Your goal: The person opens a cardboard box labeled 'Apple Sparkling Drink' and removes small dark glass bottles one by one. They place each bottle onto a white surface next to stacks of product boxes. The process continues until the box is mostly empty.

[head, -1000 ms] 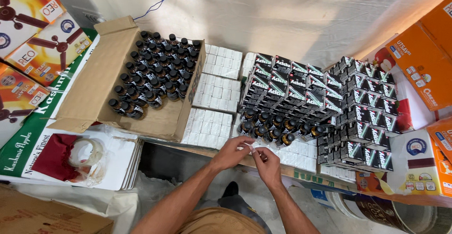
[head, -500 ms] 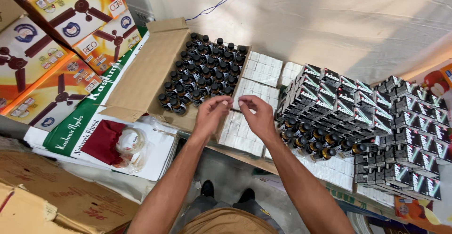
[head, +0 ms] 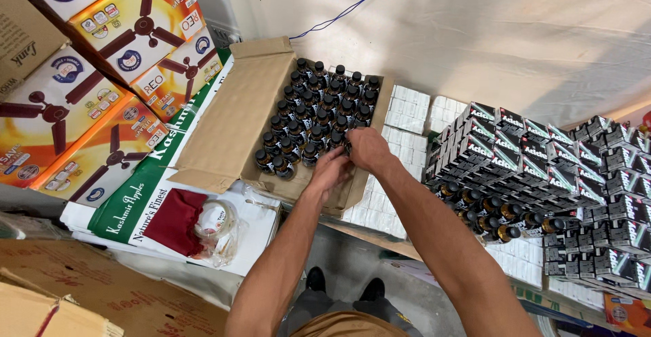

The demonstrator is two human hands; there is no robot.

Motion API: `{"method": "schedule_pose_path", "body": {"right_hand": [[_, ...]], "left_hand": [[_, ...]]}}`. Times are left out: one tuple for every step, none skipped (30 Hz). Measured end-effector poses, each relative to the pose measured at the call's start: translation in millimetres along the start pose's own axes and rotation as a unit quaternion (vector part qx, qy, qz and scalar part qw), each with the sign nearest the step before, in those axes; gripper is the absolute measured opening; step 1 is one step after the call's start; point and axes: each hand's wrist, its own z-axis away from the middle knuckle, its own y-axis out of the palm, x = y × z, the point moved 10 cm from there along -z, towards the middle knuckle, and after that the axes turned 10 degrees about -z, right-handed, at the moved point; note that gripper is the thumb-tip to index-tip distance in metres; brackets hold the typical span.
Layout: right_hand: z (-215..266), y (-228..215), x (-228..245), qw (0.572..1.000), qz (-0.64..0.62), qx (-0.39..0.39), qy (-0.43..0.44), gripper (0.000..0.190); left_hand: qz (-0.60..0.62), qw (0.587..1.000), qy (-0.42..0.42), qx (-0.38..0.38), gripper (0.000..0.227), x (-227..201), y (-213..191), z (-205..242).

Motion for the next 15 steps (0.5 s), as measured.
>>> {"method": "schedule_pose_path", "body": {"right_hand": [[-4.4,6.7,-4.5,1.000,0.000,-0.001,0.002,0.030],[-9.0,13.2,-11.0,1.000,0.021,0.004,0.011,0.028],[-13.0,19.7,-17.7,0.999,0.042,0.008,0.021,0.027],[-11.2,18.8,-17.1,0.999,0.042,0.007,0.022,0.027],[-9.0,17.0,-15.4,0.999,0.047,0.002,0.017,0.028],[-7.2,15.6,-12.4,0.999,0.051,-0.003,0.012,0.030],[-8.9,16.6,-14.5,0.999,0.051,-0.003,0.012,0.030],[-10.2,18.2,-16.7,0.999,0.041,-0.002,0.011,0.031],[-11.3,19.7,-19.0,0.999,0.031,0.000,0.010,0.033],[-4.7,8.8,-9.5,0.999,0.032,0.000,0.010,0.033],[2.2,-4.8,1.9,1.000,0.001,-0.013,-0.002,0.032],[10.9,-17.3,12.6,0.999,-0.029,-0.026,-0.012,0.031],[19.9,-29.4,21.2,0.999,-0.029,-0.026,-0.012,0.031],[28.8,-43.3,30.1,0.997,-0.063,-0.031,-0.014,0.032],[37.7,-57.4,38.8,0.994,-0.097,-0.037,-0.017,0.033]], "left_hand": [[-0.001,1.000,-0.001,0.002,0.063,2.3,-1.2,-1.1],[0.002,1.000,-0.007,0.008,0.064,5.1,-0.8,-2.4],[0.005,1.000,-0.013,0.014,0.066,8.2,0.0,-3.3],[0.004,1.000,-0.012,0.015,0.066,8.3,-0.6,-3.1],[0.002,1.000,-0.016,0.015,0.066,9.5,-1.0,-2.6],[0.001,1.000,-0.021,0.015,0.066,10.3,-2.5,-1.6],[0.001,1.000,-0.021,0.015,0.066,12.8,-3.8,-4.2],[-0.008,1.000,-0.013,0.012,0.065,14.3,-5.3,-6.8],[-0.018,1.000,-0.005,0.010,0.064,15.9,-6.6,-9.3],[-0.017,1.000,-0.005,0.010,0.064,13.9,-6.8,-7.2],[-0.035,0.999,0.008,0.009,0.063,9.8,-6.8,-5.0],[-0.053,0.998,0.020,0.009,0.062,7.4,-6.2,-1.8],[-0.052,0.998,0.020,0.009,0.062,5.5,-7.1,3.6],[-0.053,0.998,0.033,0.007,0.061,0.4,-8.2,8.9],[-0.055,0.997,0.046,0.004,0.059,-4.8,-9.1,14.2]]}}
